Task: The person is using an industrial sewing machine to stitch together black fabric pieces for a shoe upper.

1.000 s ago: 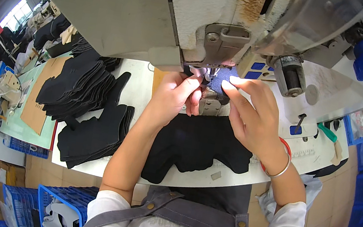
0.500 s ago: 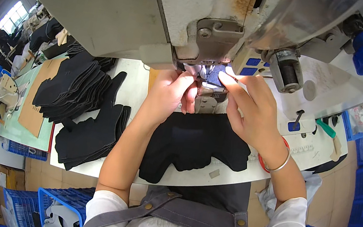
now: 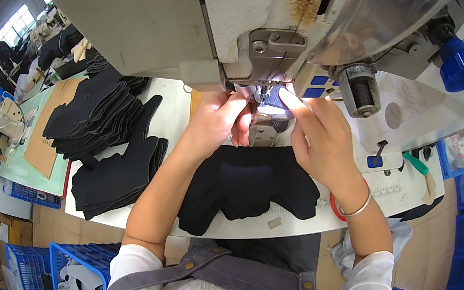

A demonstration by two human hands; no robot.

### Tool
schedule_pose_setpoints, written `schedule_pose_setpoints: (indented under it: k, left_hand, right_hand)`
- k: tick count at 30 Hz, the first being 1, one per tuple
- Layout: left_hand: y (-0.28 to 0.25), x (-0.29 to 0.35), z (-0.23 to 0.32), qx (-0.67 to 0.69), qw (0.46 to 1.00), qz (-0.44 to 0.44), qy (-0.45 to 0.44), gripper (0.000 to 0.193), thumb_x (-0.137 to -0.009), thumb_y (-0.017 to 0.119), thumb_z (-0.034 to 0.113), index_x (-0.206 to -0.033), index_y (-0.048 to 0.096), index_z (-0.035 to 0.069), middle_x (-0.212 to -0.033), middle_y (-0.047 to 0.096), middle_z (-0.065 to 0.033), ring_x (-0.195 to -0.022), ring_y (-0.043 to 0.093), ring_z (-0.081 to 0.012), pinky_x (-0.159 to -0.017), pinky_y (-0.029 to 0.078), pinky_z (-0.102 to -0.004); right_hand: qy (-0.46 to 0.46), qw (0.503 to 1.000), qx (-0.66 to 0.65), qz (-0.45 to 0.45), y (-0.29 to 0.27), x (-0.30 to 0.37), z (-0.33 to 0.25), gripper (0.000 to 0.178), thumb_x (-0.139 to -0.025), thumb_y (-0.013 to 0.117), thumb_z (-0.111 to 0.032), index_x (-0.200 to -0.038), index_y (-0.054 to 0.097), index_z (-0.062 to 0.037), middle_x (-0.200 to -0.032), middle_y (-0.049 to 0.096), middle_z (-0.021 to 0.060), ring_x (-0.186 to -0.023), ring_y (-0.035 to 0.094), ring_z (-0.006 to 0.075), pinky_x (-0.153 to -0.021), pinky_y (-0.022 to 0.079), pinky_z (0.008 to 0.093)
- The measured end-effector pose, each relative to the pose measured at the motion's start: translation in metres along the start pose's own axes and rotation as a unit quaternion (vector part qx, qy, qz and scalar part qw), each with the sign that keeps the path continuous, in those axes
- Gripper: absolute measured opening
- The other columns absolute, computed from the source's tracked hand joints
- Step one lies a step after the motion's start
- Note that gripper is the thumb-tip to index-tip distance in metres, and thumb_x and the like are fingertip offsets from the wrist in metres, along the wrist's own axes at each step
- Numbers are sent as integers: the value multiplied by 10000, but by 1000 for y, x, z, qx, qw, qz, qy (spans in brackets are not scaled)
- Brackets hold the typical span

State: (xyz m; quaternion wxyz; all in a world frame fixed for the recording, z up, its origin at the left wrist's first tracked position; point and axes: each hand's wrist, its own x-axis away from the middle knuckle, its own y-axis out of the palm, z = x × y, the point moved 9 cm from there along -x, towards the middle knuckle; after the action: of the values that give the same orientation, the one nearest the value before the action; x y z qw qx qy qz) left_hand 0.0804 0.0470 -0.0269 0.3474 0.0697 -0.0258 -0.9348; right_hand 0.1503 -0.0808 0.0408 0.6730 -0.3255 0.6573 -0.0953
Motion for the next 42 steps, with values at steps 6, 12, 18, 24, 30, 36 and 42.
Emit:
schedule_pose_setpoints:
  k: [6,12,18,24,30,36,42]
  left_hand:
    - [1,1,4,8,1000,5,-4,295,-895,384,211,-697,487,18,-515,490,-34,-389,504,-133,-339,371,-218]
    - [-1,-1,4,22,1000,13,-15,269,-891,392,195,-710,491,24,-522,493,-34,-389,503,-133,-344,369,-217]
    - [2,2,8,13,1000,-11,-13,221,-881,401,181,-753,487,24,-526,490,-35,-421,517,-135,-368,381,-223]
    - [-1,4,0,16,1000,3,-14,132,-846,400,129,-806,470,23,-528,492,-38,-412,508,-139,-360,379,-230]
    - [1,2,4,32,999,22,-4,171,-851,407,140,-760,486,20,-533,500,-44,-396,502,-137,-339,363,-223]
    - [-11,-7,3,6,997,81,18,246,-851,414,165,-688,506,6,-544,517,-75,-409,502,-141,-350,357,-225]
    - [-92,24,31,-67,951,272,128,273,-866,453,215,-747,528,-19,-633,559,-84,-451,507,-111,-414,365,-214]
  right_hand:
    - [2,1000,3,-8,3,1,1,455,-602,533,97,-1037,569,-32,-761,473,87,-605,448,224,-551,381,315]
    - [1,1000,3,2,3,0,2,460,-598,535,91,-1039,570,-34,-756,470,85,-607,450,224,-552,384,314]
    - [14,1000,21,-19,2,1,-1,391,-550,576,42,-934,551,-28,-810,470,101,-717,499,277,-673,443,366]
    - [-1,999,-11,39,0,2,0,400,-595,524,95,-974,572,-26,-778,496,96,-621,471,241,-559,395,328]
    - [95,993,64,-27,7,13,22,410,-624,560,3,-1030,498,-1,-985,510,149,-883,515,322,-771,430,393]
    - [152,983,89,-54,-8,44,35,384,-663,556,-19,-1041,494,17,-1030,503,168,-921,506,319,-792,412,385]
    - [268,920,145,-246,-22,122,35,411,-652,593,-43,-1054,510,-12,-922,500,151,-861,515,296,-724,425,368]
